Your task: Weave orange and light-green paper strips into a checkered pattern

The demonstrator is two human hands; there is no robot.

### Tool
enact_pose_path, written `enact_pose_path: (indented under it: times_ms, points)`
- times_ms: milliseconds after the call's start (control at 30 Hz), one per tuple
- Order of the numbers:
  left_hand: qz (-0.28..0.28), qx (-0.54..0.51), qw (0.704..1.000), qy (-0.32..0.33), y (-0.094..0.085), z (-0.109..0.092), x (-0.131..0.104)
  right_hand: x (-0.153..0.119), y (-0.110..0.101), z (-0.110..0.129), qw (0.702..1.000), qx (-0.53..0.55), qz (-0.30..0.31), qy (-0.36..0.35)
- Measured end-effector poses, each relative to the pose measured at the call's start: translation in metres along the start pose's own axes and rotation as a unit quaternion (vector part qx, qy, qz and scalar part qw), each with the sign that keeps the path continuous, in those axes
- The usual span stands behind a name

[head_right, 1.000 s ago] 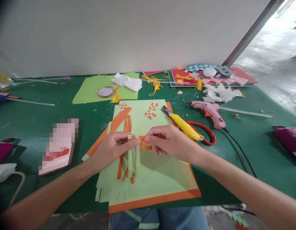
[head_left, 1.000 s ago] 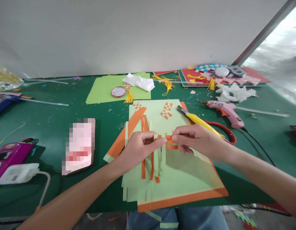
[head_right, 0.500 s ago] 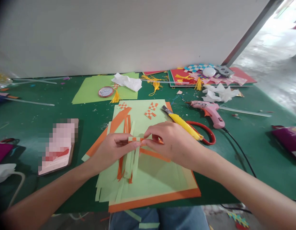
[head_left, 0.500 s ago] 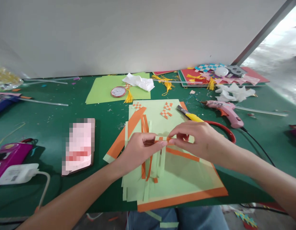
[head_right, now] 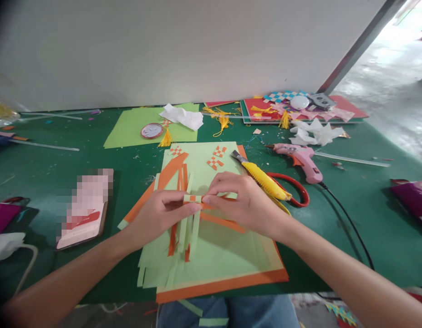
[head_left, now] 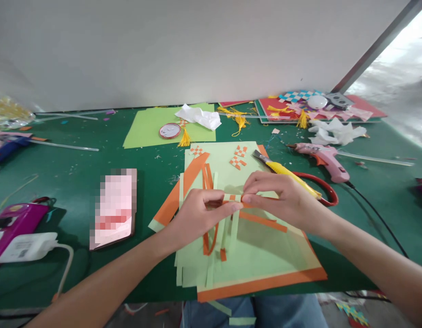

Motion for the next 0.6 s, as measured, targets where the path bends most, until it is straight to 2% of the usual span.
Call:
enact_pose_path:
  times_ms: [100, 200, 300, 433, 600]
  points:
    - [-0.037, 0.085, 0.991, 0.096, -0.007, -0.008, -0.003, -0.001, -0.003, -0.006, 0.996, 0.064, 0.057, 0.029]
    - [-0.061, 0.084, 0.975, 0.199, -0.013, -0.011, -0.006, -0.003, -0.007, -0.014, 0.986, 0.119, 0.107, 0.051]
    - [-0.065, 0.115, 0.953, 0.271, -0.014, -0.012, -0.008, -0.005, -0.008, -0.019, 0.977, 0.159, 0.13, 0.055]
    - [-0.066, 0.186, 0.93, 0.31, -0.013, -0.013, -0.008, -0.006, -0.006, -0.021, 0.972, 0.185, 0.131, 0.063]
    - [-0.087, 0.245, 0.91, 0.322, -0.011, -0.01, -0.009, -0.006, -0.005, -0.021, 0.964, 0.218, 0.137, 0.065]
Point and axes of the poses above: each hand's wrist, its own x-axis towards the middle knuckle, its own y-axis out of the palm, z = x × y, the point moved 3 cm from there along x, towards the middle knuckle, and after that the axes turned 12 degrees about z, right-handed, at the moved point
